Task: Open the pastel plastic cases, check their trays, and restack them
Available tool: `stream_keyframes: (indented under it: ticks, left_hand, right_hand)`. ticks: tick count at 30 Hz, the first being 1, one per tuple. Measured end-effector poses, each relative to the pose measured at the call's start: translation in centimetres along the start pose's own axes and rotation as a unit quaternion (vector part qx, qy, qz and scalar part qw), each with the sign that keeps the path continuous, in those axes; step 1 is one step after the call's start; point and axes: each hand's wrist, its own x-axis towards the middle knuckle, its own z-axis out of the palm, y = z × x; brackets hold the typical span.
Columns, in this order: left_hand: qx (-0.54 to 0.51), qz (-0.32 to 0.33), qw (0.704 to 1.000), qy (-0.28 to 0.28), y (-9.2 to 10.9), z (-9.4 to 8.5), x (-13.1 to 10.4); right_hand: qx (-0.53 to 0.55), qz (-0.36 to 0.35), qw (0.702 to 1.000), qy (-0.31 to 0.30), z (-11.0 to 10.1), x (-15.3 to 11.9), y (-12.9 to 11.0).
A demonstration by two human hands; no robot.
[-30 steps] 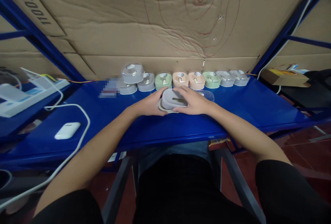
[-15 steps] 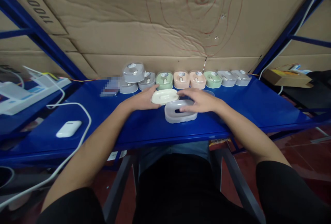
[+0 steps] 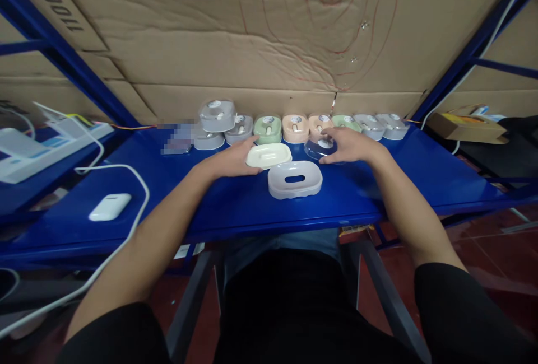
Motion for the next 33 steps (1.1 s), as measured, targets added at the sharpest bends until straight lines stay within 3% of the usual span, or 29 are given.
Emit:
stream_keyframes:
  ticks: [4, 8, 12, 24, 33]
  left_hand:
    - [0.000, -0.001, 1.000, 0.003, 0.1, 0.1, 0.1]
    - [-0.002, 0.010, 1.000, 0.016, 0.0, 0.2, 0.2]
    - [-0.002, 0.034, 0.999, 0.014, -0.3, 0.2, 0.3]
    - [0.020, 0.016, 1.000, 0.007, -0.8, 0.3, 0.4]
    - [0.024, 0.027, 0.999, 0.004, -1.7, 0.5, 0.5]
  right_hand:
    - [0.058, -0.150, 0.981, 0.109, 0.3, -0.9, -2.7]
    - [0.095, -0.257, 0.958, 0.087, 2.0, -1.3, -6.4]
    - [0.064, -0.251, 0.964, 0.054, 3.4, -1.4, -8.2]
    - [0.060, -0.235, 0.970, 0.028, 3.7, -1.2, -8.1]
    - [0.051, -0.221, 0.974, 0.026, 5.1, -1.0, -8.1]
